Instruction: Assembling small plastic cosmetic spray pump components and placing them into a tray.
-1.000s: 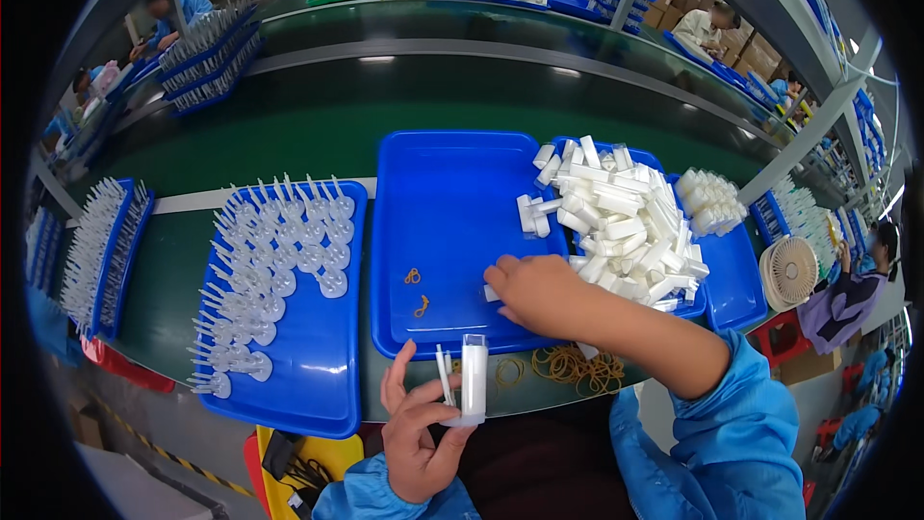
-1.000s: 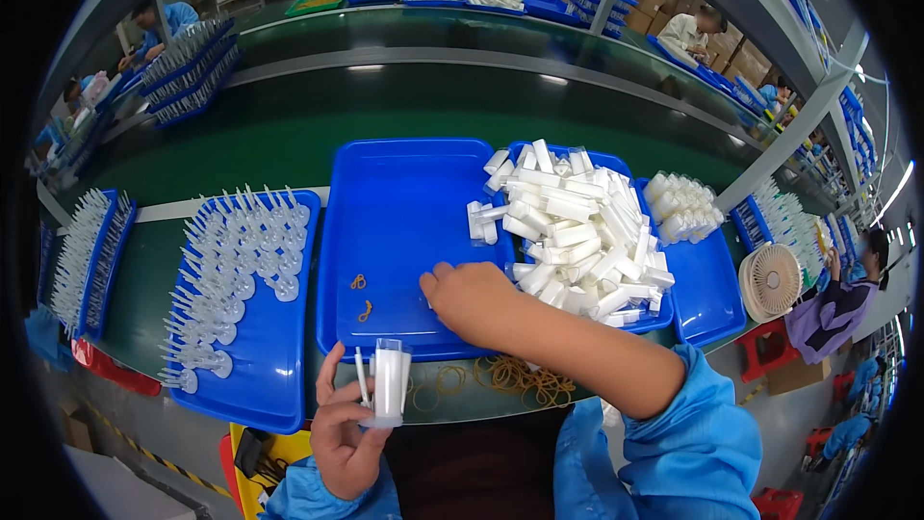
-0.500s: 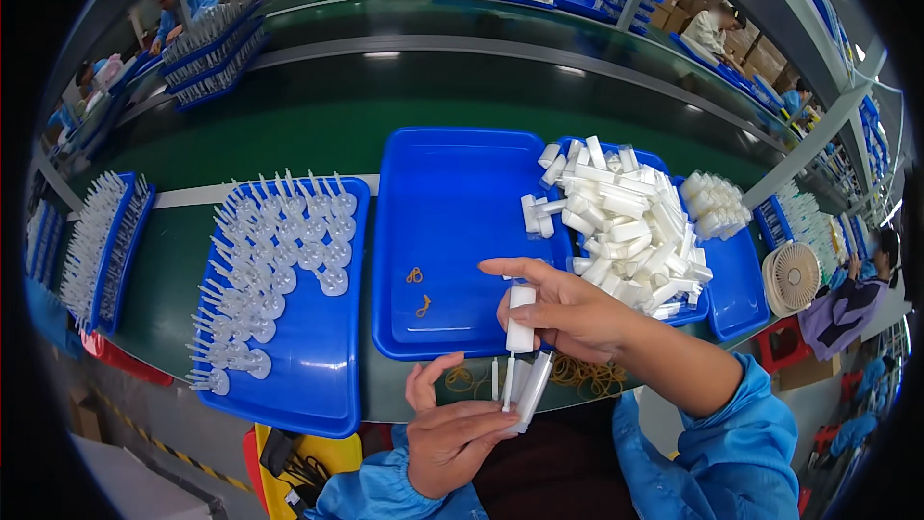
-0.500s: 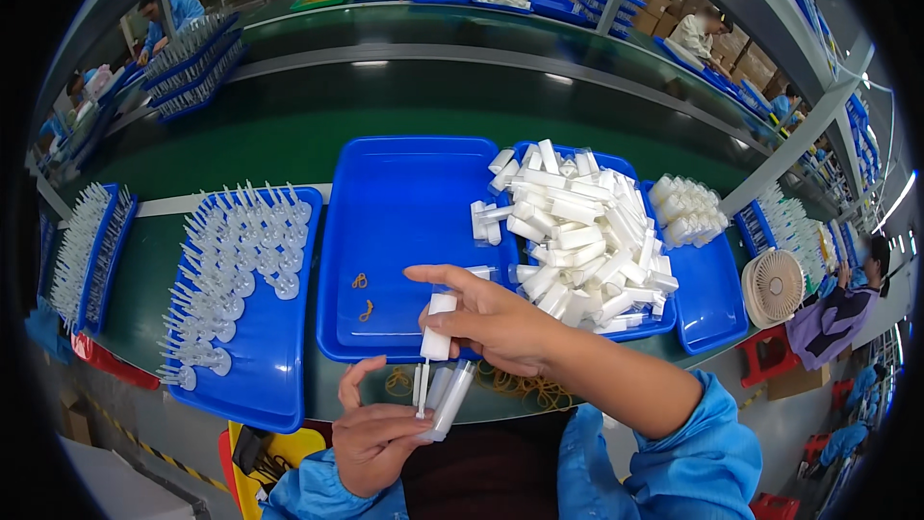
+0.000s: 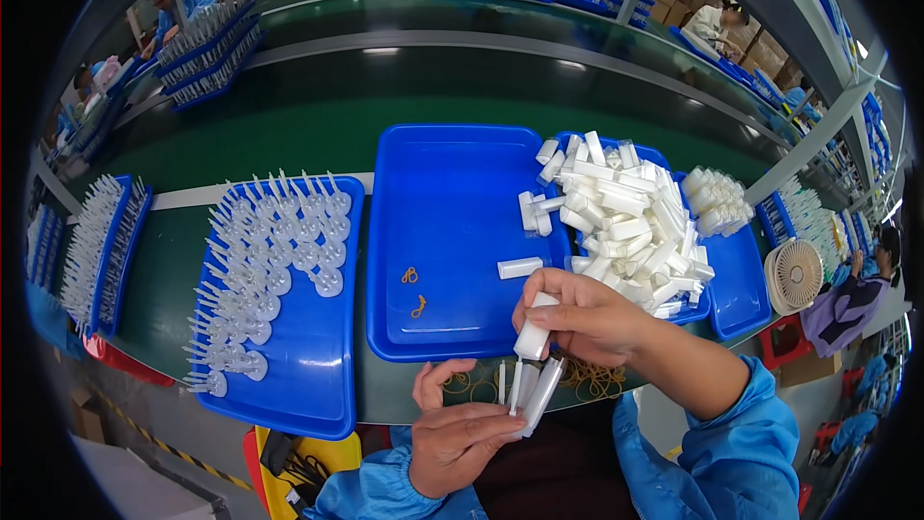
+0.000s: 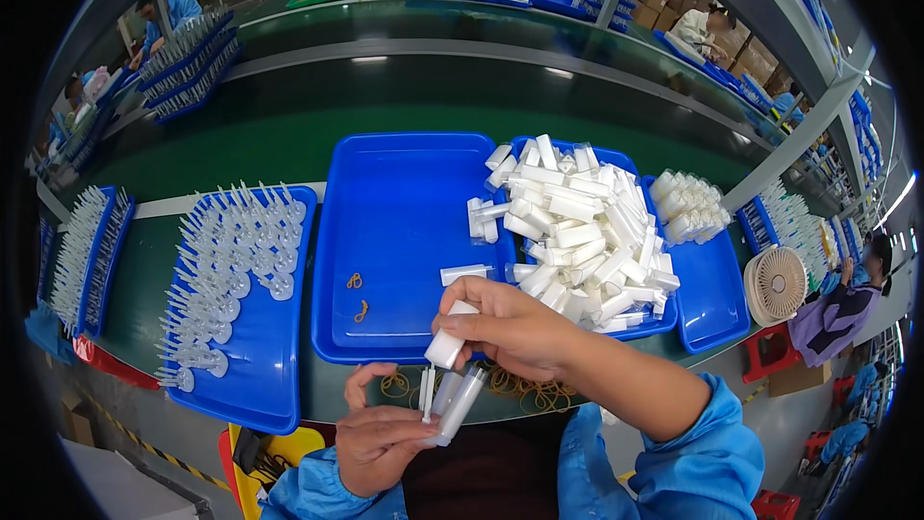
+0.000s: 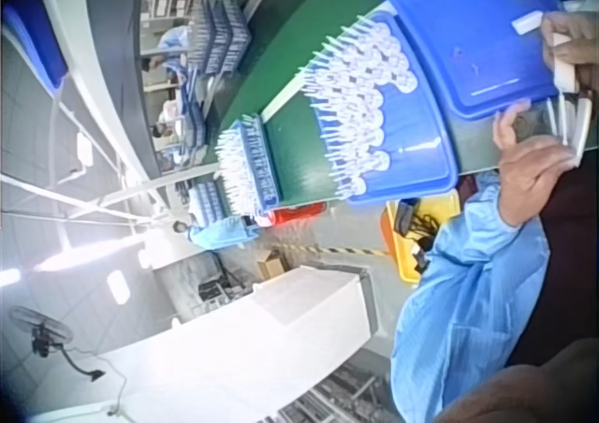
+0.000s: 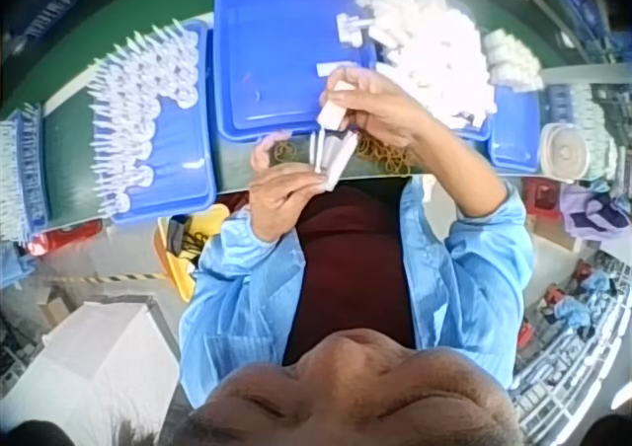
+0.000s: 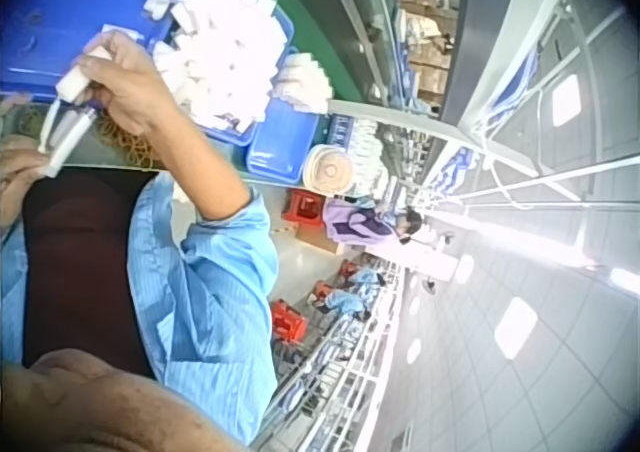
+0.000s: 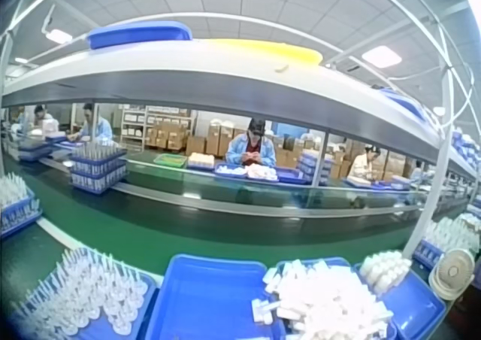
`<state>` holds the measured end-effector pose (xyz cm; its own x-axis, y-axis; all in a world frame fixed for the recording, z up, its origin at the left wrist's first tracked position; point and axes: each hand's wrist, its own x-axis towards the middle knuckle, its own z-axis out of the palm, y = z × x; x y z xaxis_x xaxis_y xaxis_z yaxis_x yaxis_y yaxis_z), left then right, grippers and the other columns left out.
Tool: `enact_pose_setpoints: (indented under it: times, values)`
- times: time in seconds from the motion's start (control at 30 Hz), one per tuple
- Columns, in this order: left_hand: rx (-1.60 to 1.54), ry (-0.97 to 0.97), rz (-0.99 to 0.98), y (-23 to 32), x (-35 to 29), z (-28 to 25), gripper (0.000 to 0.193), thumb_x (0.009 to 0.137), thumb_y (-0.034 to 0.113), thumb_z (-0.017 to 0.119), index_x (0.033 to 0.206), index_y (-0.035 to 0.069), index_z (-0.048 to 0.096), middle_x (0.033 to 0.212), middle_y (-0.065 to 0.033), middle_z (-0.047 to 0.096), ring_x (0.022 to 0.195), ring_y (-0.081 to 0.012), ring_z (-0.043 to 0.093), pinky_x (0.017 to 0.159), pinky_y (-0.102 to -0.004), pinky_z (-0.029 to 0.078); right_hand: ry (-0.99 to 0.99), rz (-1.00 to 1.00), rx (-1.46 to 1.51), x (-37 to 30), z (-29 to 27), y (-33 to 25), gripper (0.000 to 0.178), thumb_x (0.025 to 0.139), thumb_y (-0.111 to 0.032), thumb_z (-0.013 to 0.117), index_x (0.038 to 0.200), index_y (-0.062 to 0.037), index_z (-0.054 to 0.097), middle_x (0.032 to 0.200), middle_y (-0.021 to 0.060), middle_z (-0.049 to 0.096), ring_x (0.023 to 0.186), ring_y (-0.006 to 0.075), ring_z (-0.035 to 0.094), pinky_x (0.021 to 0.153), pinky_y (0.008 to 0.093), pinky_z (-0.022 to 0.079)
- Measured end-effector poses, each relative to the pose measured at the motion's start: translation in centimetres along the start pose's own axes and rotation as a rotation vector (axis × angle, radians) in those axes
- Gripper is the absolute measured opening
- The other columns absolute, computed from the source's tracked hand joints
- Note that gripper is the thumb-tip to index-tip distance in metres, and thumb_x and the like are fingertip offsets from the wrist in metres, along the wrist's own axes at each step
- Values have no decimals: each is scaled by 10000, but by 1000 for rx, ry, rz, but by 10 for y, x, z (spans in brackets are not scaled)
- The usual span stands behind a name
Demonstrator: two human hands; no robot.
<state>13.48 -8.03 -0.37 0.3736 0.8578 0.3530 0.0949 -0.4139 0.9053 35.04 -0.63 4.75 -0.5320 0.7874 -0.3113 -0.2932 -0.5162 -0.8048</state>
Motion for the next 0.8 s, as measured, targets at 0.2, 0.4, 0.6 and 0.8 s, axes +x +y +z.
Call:
enact_pose_setpoints:
  times: [0.2, 0.4, 0.6, 0.8]
  values:
    - [-32, -25, -7, -2, -1, 0, 230, 687, 155, 747, 893, 252, 720, 873, 74, 682, 1093, -294, 483, 999, -487, 166, -27, -31, -54, -2, -4, 0, 184, 881, -141, 587, 989, -37, 480, 920, 82, 587, 834, 143, 581, 665, 255, 475]
    - [-63, -11, 2, -1, -1, 0, 230, 695, 156, 741, 903, 252, 720, 874, 69, 684, 1098, -296, 484, 1001, -497, 148, -32, -24, -115, -2, -4, -2, 169, 873, -131, 598, 969, -41, 493, 897, 73, 593, 806, 132, 585, 650, 236, 460]
    - [12, -20, 82, 1, 2, -4, 143, 717, 166, 741, 855, 157, 705, 813, 0, 687, 936, -237, 574, 962, -469, 276, -43, -19, -236, -3, -6, -3, 171, 863, -140, 615, 945, -35, 507, 909, 72, 592, 768, 127, 586, 637, 226, 453]
    - [-41, -5, 25, -4, -3, -1, 148, 725, 171, 726, 872, 181, 712, 822, 18, 679, 1031, -280, 510, 959, -476, 251, -49, -67, -1130, -9, 10, -22, 194, 902, -222, 563, 941, -41, 501, 811, 54, 595, 731, 112, 573, 614, 247, 434]
